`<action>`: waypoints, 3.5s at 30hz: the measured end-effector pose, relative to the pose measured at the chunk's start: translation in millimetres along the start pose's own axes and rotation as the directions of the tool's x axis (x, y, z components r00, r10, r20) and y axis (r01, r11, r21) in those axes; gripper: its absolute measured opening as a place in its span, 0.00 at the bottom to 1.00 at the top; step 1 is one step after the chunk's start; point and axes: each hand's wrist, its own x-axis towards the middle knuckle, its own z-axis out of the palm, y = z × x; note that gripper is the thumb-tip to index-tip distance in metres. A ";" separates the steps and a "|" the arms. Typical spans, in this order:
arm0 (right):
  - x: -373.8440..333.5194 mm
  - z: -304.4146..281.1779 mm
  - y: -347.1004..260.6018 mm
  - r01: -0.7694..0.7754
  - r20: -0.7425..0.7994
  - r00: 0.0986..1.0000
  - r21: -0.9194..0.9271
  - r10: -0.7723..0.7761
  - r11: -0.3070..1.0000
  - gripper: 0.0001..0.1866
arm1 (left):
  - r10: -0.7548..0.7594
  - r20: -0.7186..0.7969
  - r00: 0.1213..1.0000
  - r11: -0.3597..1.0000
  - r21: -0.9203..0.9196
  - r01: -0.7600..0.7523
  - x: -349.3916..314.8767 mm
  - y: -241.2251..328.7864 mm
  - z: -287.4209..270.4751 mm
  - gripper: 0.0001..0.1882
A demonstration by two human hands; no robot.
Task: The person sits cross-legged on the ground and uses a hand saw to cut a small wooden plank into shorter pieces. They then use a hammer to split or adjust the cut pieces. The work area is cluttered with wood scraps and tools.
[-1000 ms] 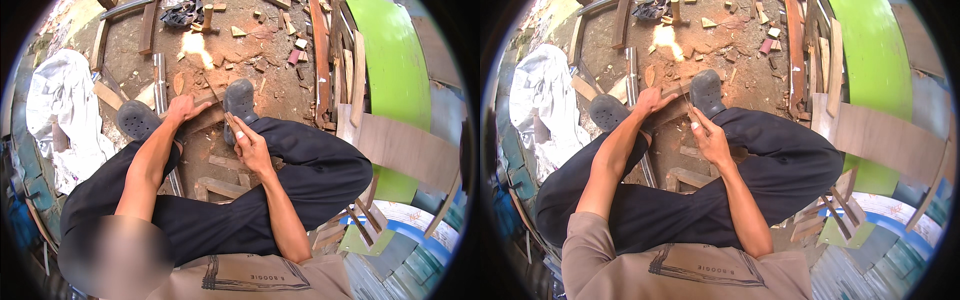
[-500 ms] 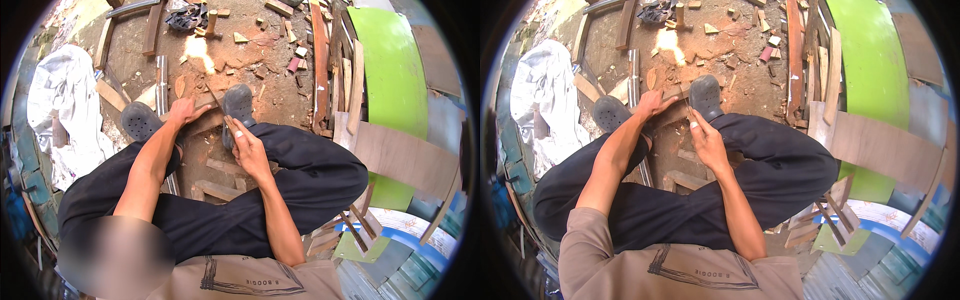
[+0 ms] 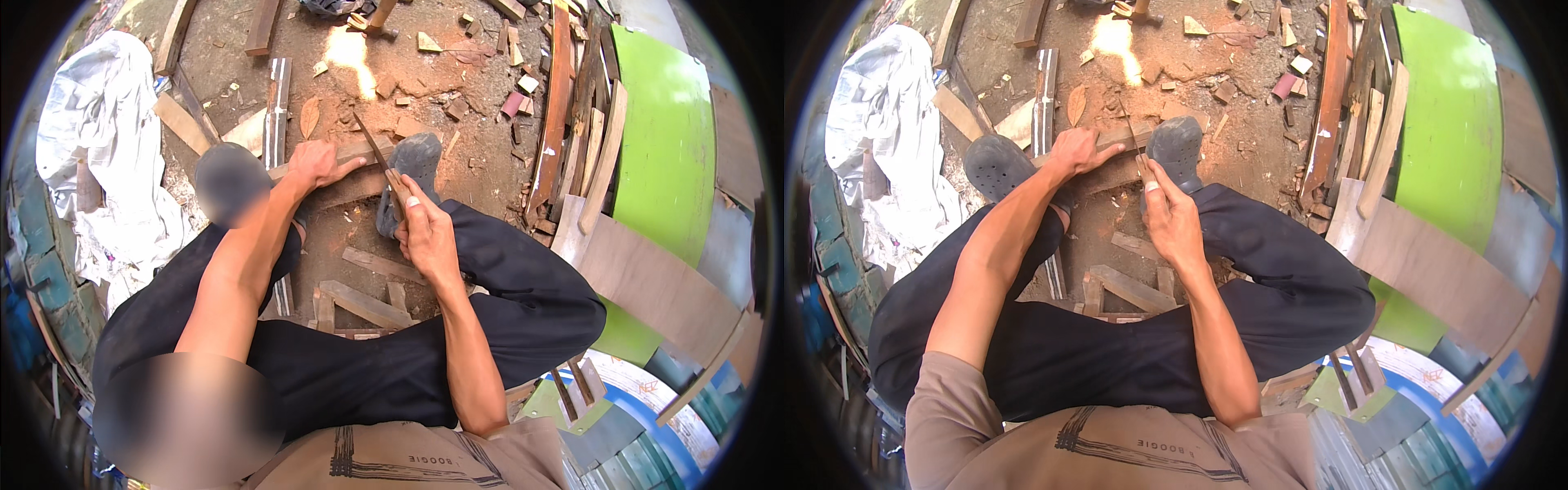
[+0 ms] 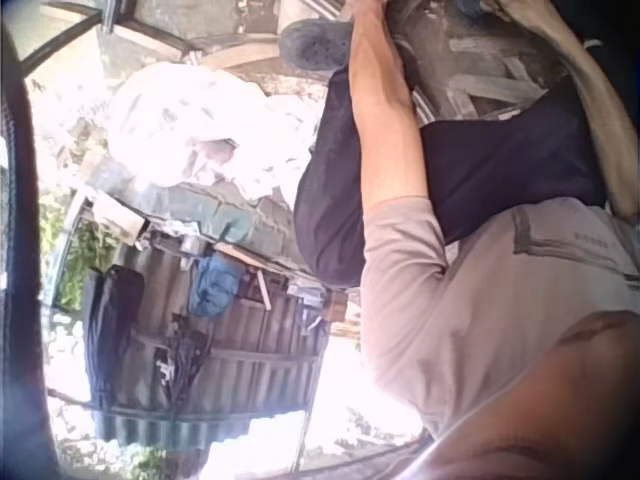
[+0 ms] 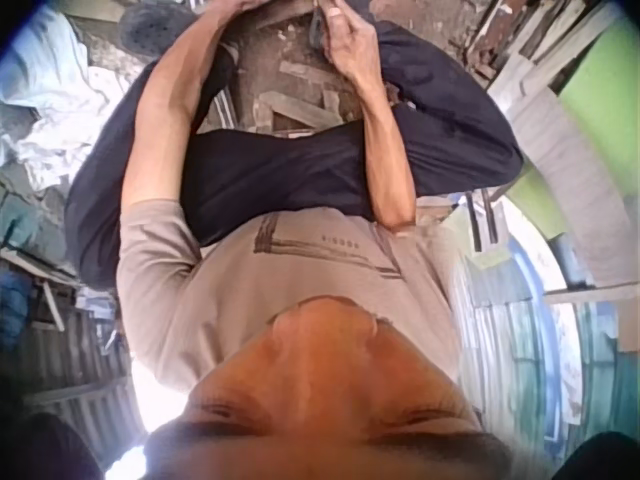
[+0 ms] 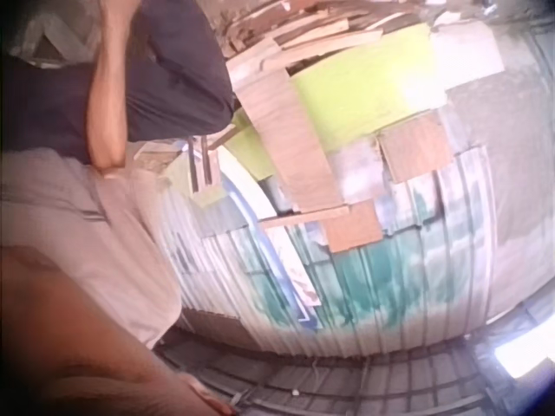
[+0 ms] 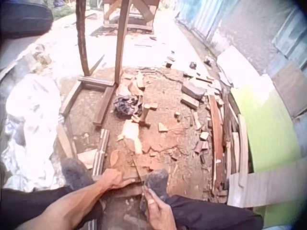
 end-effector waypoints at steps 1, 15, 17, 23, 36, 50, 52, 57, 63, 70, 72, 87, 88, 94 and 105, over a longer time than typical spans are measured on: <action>-7.1 -1.9 -0.6 -0.019 -0.006 1.000 -0.004 0.019 1.000 0.27 | 0.009 -0.004 1.000 1.000 0.000 -0.009 -0.8 -1.6 3.3 0.49; -21.3 -8.0 5.8 0.025 -0.019 0.999 -0.027 -0.025 0.999 0.27 | 0.036 -0.041 0.998 0.997 0.069 -0.033 -0.8 1.0 -0.7 0.53; -49.7 -10.8 -0.5 0.048 -0.040 0.998 -0.073 -0.051 0.996 0.27 | 0.043 -0.086 0.995 0.997 0.062 -0.038 -3.0 -1.8 3.0 0.54; -84.8 -28.3 -21.2 0.007 -0.016 1.000 -0.011 -0.008 1.000 0.27 | 0.045 -0.099 0.994 0.996 0.077 -0.038 2.7 -2.7 7.5 0.53; -92.6 -32.0 -2.9 0.122 0.009 0.993 -0.015 -0.121 0.992 0.28 | 0.048 -0.121 0.991 0.992 0.120 -0.033 3.0 0.1 1.6 0.53; -37.7 -21.8 -5.2 0.105 0.007 0.994 -0.051 -0.105 0.993 0.28 | 0.061 -0.099 0.993 0.983 0.176 -0.043 3.7 7.3 7.8 0.44; -0.8 -16.5 1.6 0.099 0.025 0.995 -0.063 -0.098 0.993 0.28 | 0.064 -0.129 0.990 0.986 0.159 -0.043 8.9 5.5 1.4 0.43; -112.5 -36.1 -6.1 0.207 -0.034 0.978 0.063 -0.205 0.976 0.29 | 0.098 -0.159 0.982 0.983 0.172 -0.070 2.0 1.0 8.4 0.44; 4.9 -16.8 20.7 0.260 -0.089 0.960 -0.053 -0.264 0.964 0.28 | 0.132 -0.164 0.978 0.978 0.182 -0.101 -2.4 6.7 11.5 0.44; -106.8 -41.3 -15.6 0.080 0.027 0.996 0.118 -0.084 0.990 0.32 | 0.130 -0.166 0.978 0.975 0.200 -0.095 -1.8 1.0 13.0 0.44; -81.4 -35.7 -5.6 0.246 -0.071 0.967 0.037 -0.243 0.969 0.30 | 0.138 -0.187 0.972 0.972 0.212 -0.097 5.1 2.9 12.9 0.44; -21.4 -21.7 32.3 0.267 -0.081 0.960 -0.018 -0.268 0.964 0.30 | 0.132 -0.135 0.982 0.975 0.197 -0.104 3.2 -2.1 15.4 0.44; -13.2 -19.9 33.7 0.238 -0.062 0.969 -0.053 -0.241 0.970 0.31 | 0.111 -0.151 0.982 0.978 0.194 -0.080 7.2 -3.2 9.9 0.44; -123.2 -50.1 2.0 -0.050 0.101 0.994 0.020 0.047 0.999 0.30 | 0.114 -0.143 0.983 0.977 0.196 -0.084 4.8 0.0 7.2 0.44; -109.7 -30.6 4.2 0.146 -0.046 0.989 0.073 -0.143 0.987 0.30 | 0.117 -0.153 0.981 0.975 0.207 -0.084 2.0 0.4 8.5 0.43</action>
